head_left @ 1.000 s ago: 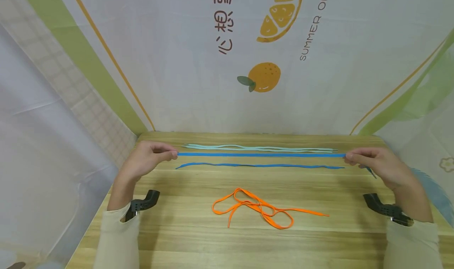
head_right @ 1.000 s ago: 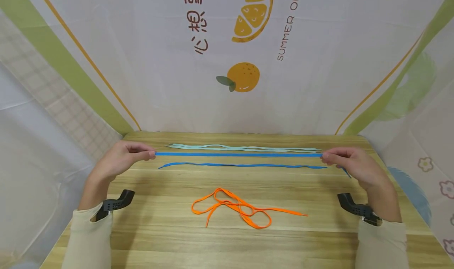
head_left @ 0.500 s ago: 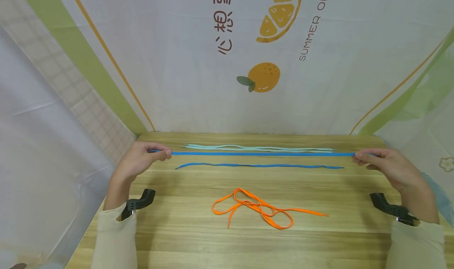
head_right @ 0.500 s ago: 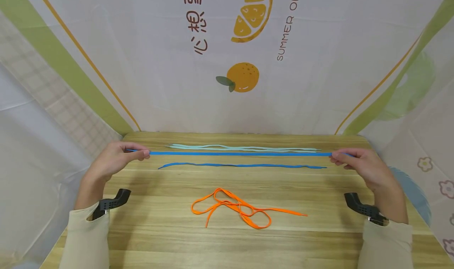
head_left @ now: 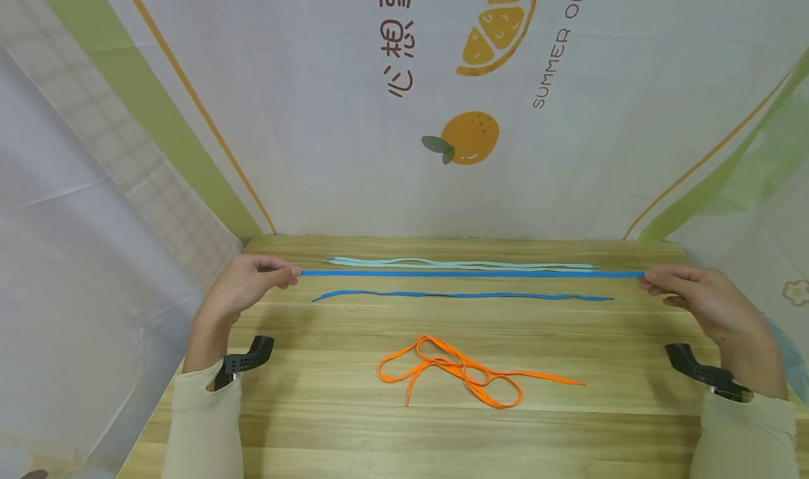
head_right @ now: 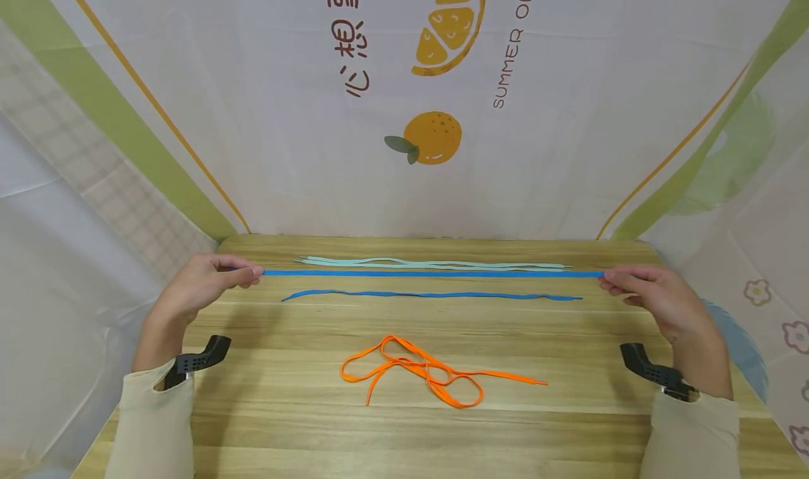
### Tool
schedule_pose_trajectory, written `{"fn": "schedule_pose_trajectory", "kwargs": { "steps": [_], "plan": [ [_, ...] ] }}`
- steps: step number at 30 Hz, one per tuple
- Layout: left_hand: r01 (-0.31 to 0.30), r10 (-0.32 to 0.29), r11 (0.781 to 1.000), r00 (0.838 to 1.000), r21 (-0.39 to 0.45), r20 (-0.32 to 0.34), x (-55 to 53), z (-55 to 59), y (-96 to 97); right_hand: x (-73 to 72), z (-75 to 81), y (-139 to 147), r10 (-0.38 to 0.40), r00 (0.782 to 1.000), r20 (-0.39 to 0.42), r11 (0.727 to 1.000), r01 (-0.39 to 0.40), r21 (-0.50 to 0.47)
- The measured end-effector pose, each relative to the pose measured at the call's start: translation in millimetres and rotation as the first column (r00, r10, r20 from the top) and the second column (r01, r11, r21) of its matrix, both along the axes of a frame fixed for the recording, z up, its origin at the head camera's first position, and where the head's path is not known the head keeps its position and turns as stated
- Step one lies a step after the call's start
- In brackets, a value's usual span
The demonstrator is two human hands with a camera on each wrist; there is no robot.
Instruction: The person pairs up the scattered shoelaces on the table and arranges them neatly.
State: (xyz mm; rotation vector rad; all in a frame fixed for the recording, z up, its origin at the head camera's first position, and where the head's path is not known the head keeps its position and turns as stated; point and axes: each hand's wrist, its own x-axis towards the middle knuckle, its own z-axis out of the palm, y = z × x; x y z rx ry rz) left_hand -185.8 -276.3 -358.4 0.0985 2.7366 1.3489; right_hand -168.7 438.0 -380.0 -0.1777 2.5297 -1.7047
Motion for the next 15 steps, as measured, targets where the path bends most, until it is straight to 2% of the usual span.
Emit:
{"fn": "schedule_pose_trajectory", "kwargs": {
  "steps": [5, 11, 15],
  "plan": [
    [-0.004, 0.004, 1.0, 1.0, -0.017, -0.003, -2.6, -3.8, -1.0, -0.5, -4.0, 4, -0.032, 0.999, 0.041, 0.998, 0.034, -0.056],
    [-0.014, 0.014, 1.0, 1.0, -0.006, -0.019, -7.2, -10.9, -0.2, -1.8, -9.1, 5, -0.102, 0.992, 0.072, 0.993, 0.106, -0.049],
    [-0.03, 0.031, 0.999, 0.999, -0.034, 0.017, -11.7, -18.8, 0.6, -3.8, -13.5, 7, -0.138, 0.984, 0.11, 0.989, 0.143, -0.038]
  ]
}}
